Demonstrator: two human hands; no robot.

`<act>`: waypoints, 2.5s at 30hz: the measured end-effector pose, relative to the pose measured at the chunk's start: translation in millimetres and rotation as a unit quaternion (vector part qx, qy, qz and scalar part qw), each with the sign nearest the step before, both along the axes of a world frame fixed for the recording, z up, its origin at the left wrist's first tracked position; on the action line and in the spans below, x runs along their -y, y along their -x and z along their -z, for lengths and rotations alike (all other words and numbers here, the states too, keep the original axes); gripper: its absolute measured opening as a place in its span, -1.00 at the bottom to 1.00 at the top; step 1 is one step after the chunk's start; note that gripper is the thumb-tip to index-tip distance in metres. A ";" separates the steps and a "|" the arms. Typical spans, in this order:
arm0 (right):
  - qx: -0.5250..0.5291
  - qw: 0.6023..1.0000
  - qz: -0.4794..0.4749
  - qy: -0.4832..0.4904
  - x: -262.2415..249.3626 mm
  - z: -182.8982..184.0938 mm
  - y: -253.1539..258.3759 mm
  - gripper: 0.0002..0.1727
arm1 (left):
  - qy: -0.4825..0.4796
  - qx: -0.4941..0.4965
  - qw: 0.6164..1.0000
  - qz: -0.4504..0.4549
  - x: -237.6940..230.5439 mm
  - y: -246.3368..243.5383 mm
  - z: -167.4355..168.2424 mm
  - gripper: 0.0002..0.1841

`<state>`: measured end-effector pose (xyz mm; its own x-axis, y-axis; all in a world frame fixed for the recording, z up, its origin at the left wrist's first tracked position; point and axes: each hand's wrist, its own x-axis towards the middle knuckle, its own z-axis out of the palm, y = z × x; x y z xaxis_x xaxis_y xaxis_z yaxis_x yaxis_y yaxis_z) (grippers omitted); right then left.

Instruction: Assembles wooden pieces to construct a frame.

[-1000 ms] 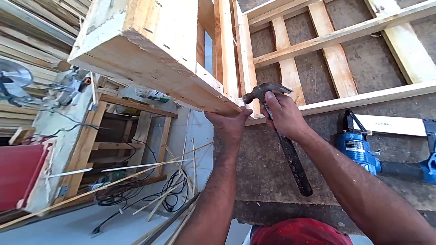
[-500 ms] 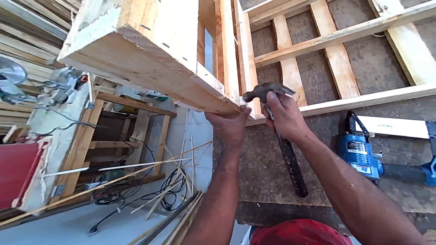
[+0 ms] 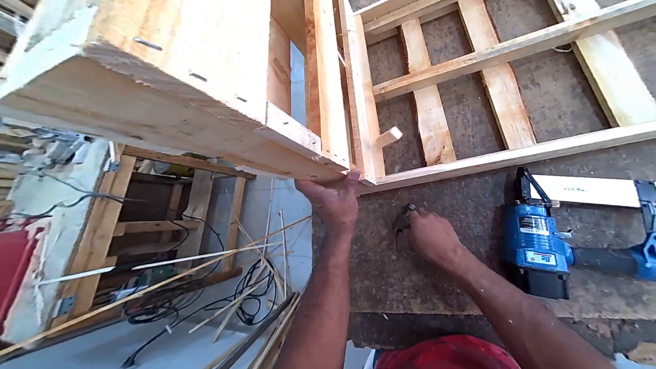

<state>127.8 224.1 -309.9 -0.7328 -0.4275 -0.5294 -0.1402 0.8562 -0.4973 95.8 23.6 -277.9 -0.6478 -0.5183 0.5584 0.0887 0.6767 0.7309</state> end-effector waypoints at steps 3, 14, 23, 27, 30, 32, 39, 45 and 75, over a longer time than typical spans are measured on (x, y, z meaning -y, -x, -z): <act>-0.106 0.987 0.103 0.067 2.0 -17.9 41.7 -0.66 | -0.021 0.042 0.998 0.038 6.3 -8.7 -1.2 0.21; -0.147 0.958 -0.240 -0.057 25.5 34.2 216.2 -0.60 | 0.036 0.012 0.998 0.052 13.2 -6.2 9.2 0.22; -0.186 0.963 0.014 0.196 26.9 8.0 207.5 -0.74 | 0.043 0.041 0.996 0.067 26.5 -9.9 10.2 0.14; -0.066 0.852 0.134 0.502 28.6 -48.4 118.4 -0.63 | 0.026 0.022 0.994 0.099 26.7 -8.6 11.4 0.11; -0.089 0.821 0.088 0.557 45.6 -41.8 88.2 -0.53 | 0.018 0.020 0.993 0.113 26.1 -8.6 8.2 0.11; -0.132 0.831 0.050 0.539 50.8 -37.1 86.4 -0.50 | 0.009 0.027 0.992 0.123 26.1 -9.1 5.2 0.07; -0.257 0.866 0.003 0.429 53.4 -48.1 82.9 -0.61 | -0.018 0.022 0.991 0.132 23.6 -8.4 1.7 0.20; -0.283 0.875 0.043 0.392 61.6 -51.3 70.1 -0.60 | -0.053 0.069 0.992 0.089 16.0 -14.7 -10.3 0.25; -0.213 0.881 0.075 0.417 62.5 -30.7 73.6 -0.62 | 0.317 0.360 0.873 -0.087 -47.7 -10.3 -70.9 -0.54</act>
<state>54.1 161.6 -279.2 -0.8703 -0.4195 0.2581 -0.3819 0.2436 -0.8915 106.1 71.4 -207.0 -0.8913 -0.3782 0.2501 -0.3837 0.9230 0.0284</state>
